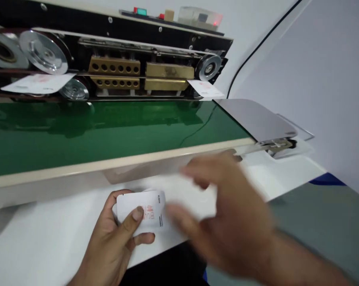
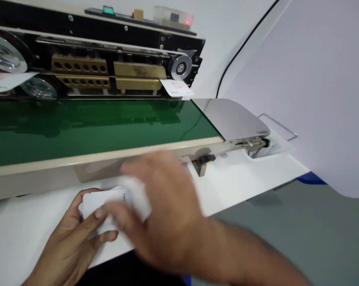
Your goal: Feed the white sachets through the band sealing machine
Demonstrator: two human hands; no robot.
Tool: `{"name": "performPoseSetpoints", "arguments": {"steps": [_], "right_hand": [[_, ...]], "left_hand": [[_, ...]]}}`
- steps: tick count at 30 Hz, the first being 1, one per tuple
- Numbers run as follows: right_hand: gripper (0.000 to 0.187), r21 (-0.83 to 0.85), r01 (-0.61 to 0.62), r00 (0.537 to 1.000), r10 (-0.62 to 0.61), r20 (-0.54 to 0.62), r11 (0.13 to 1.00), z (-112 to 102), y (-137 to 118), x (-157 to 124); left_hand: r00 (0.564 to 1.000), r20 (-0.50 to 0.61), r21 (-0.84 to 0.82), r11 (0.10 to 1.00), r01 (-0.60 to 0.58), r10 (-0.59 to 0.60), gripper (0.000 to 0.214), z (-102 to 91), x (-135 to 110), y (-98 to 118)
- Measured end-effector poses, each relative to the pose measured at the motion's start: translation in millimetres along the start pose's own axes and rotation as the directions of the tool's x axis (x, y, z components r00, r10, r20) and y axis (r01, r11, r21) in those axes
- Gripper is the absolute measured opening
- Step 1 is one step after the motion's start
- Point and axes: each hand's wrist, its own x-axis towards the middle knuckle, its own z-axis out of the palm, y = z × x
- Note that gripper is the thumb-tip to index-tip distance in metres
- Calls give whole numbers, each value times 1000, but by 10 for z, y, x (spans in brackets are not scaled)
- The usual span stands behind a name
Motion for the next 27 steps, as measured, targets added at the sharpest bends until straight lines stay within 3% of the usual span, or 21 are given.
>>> {"name": "performPoseSetpoints", "arguments": {"steps": [2, 5, 7, 10, 13, 16, 20, 22, 25, 27], "right_hand": [[45, 148, -5, 989, -17, 147, 989, 232, -147, -320], [55, 251, -203, 965, 150, 213, 946, 499, -115, -541], [56, 268, -294, 942, 232, 242, 917, 566, -32, -558], [58, 271, -330, 911, 231, 341, 904, 521, 53, -524], [38, 279, -367, 873, 225, 433, 887, 424, 89, -514], [19, 286, -482, 836, 337, 433, 828, 357, 133, -529], [17, 348, -584, 803, 459, 381, 733, 293, 212, -536], [18, 450, -628, 778, 485, 399, 635, 264, 233, -536], [23, 630, -676, 722, 517, 460, 384, 253, 236, -551], [27, 718, -652, 714, 513, 476, 243, 272, 234, -567]], "left_hand": [[999, 35, -46, 999, 8, -7, 33, -8, 8, -11], [998, 20, -37, 998, 54, -53, 21, -10, 7, -11], [996, 10, -23, 996, 86, -86, 18, -16, 5, -11], [992, 99, -18, 996, 85, -83, 24, -42, 12, -20], [984, 162, -28, 996, 80, -75, 30, -62, 21, -23], [990, 107, 15, 996, 86, -87, 25, -46, 16, -4], [992, 19, 78, 990, 120, -122, 18, -6, 2, 14], [993, -9, 90, 989, 116, -116, 20, 1, 4, 3], [995, -43, 141, 985, 97, -92, 30, 1, 11, -28], [995, -45, 172, 980, 100, -93, 36, 1, 11, -45]]}}
